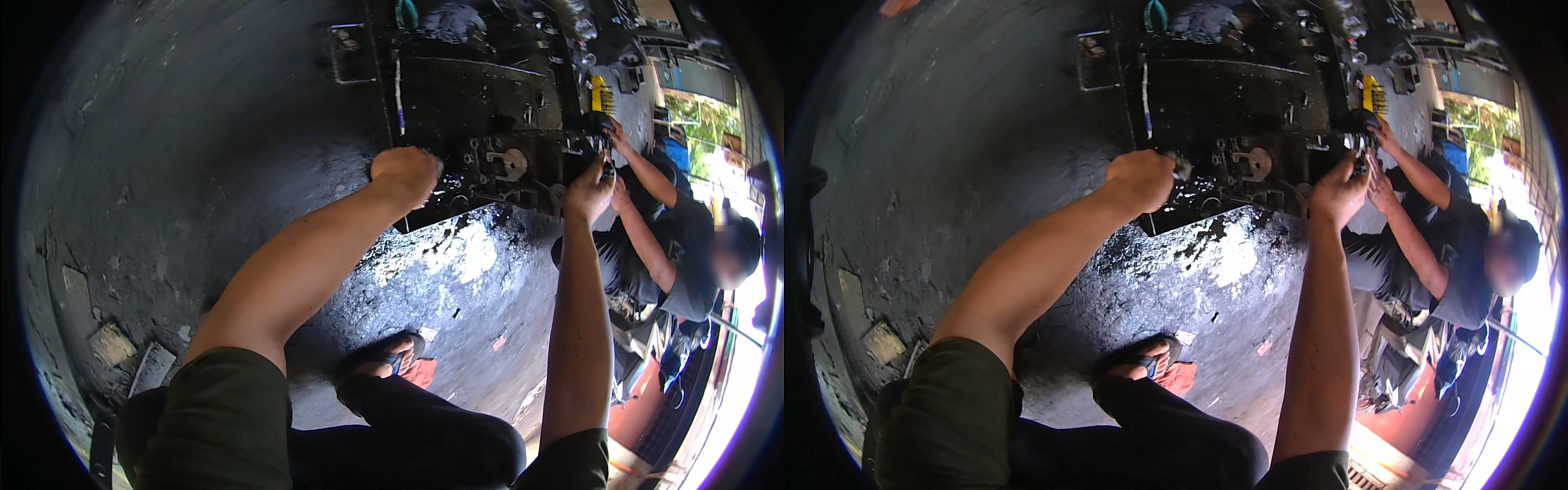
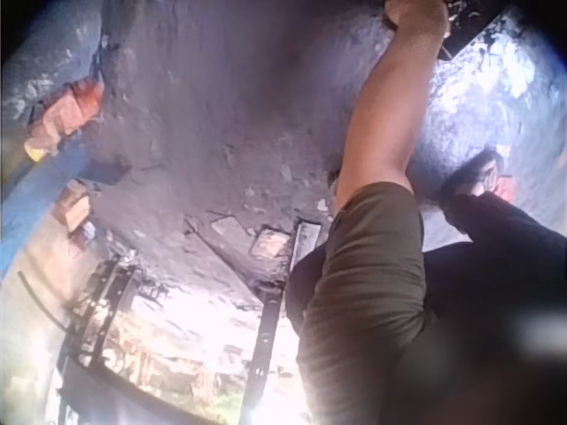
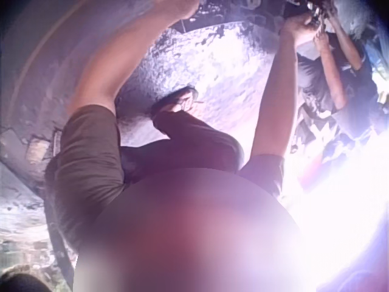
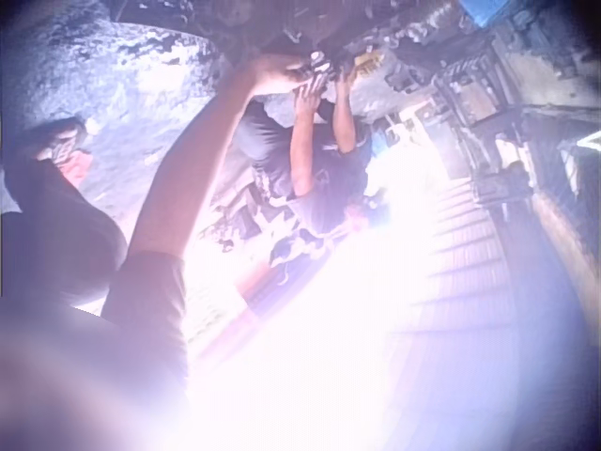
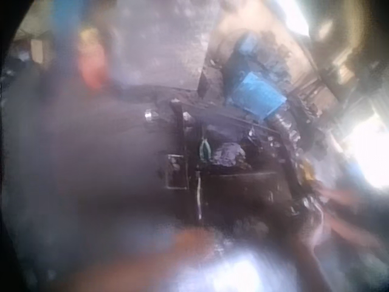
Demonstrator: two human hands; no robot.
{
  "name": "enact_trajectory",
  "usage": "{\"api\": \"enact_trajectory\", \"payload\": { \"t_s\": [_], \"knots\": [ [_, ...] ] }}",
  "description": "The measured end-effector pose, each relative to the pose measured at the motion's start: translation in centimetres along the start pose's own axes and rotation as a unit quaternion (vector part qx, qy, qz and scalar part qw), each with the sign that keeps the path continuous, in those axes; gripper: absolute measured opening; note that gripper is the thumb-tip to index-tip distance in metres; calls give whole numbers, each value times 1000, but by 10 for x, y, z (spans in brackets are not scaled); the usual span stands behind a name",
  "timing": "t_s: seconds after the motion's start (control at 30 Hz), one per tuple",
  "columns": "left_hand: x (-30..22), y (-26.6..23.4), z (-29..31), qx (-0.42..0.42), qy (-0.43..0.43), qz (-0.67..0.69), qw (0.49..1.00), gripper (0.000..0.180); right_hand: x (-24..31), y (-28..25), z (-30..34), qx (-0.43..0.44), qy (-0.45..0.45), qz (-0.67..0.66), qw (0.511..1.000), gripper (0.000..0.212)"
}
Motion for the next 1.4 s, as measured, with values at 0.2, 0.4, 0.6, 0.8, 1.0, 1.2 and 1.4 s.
{"api": "enact_trajectory", "payload": {
  "t_s": [0.2, 0.4, 0.6, 0.8, 1.0, 1.2, 1.4],
  "knots": [
    [-11, 6, 4, -78, -63, 456, 884, 35, -7, 2, -5, 6, -71, 45, 996, 51],
    [-48, 56, 39, -7, -99, 488, 867, 44, -25, 3, -7, 4, -91, 64, 994, 52],
    [-27, 24, 38, -147, -155, 545, 811, 38, -40, 5, -10, 22, -98, 93, 991, 50],
    [-38, 19, 34, -132, -141, 543, 818, 40, -22, 1, -6, 34, -195, 154, 968, 44],
    [-43, 10, 21, -110, -130, 587, 792, 44, -36, -3, -7, 30, -54, 89, 994, 49],
    [-37, 0, 23, -93, -90, 482, 867, 42, -27, 1, -2, 43, -93, 144, 984, 53],
    [-31, -19, -22, 29, -57, 382, 922, 47, -24, -1, -2, 53, -14, -32, 998, 44]
  ]
}}
Point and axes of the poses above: each hand's wrist, its own z-axis away from the middle knuckle, its own y-axis out of the palm, x = y × z, the point moved 8 cm from there along -z, towards the middle knuckle, and after that the axes turned 6 degrees about -x, right-handed, at the moved point
